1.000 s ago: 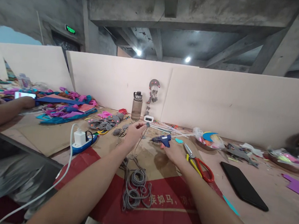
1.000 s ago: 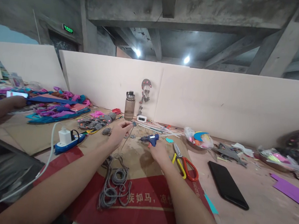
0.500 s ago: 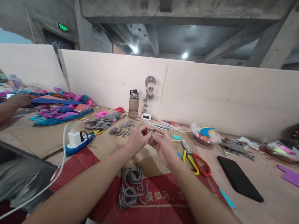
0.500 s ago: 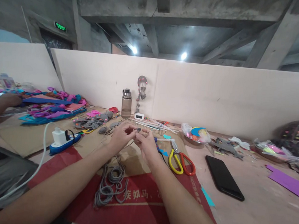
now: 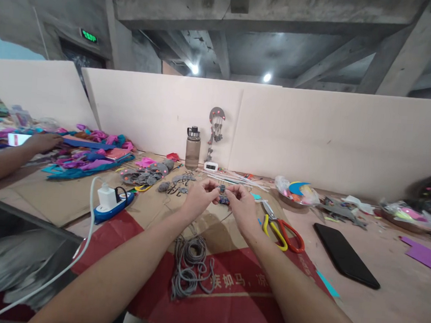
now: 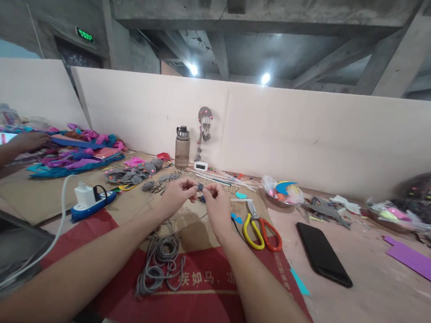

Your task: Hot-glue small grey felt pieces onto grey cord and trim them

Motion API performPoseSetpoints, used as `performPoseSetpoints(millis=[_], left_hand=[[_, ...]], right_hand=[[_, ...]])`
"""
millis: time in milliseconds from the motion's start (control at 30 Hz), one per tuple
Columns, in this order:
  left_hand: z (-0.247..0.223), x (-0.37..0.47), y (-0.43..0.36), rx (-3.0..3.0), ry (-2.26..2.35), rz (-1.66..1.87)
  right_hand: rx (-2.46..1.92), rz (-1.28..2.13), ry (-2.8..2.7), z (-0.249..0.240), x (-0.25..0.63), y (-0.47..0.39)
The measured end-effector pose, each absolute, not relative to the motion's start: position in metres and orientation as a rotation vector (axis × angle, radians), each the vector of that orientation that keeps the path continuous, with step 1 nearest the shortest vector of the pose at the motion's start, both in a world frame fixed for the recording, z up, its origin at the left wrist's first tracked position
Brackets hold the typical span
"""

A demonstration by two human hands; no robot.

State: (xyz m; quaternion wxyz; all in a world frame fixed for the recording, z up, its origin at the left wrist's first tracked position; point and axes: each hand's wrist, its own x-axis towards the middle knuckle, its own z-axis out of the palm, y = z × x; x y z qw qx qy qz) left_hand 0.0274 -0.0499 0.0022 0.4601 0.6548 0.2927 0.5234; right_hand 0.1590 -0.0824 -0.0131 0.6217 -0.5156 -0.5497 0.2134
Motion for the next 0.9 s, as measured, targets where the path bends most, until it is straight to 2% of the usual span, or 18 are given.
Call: performPoseSetpoints(millis=[900], left_hand=[[0.002, 0.0268, -0.0502, 1.858, 0.816, 1.245]], right_hand=[[-1.357, 0.316, -1.275, -0.0052, 0.1604, -0.0891]])
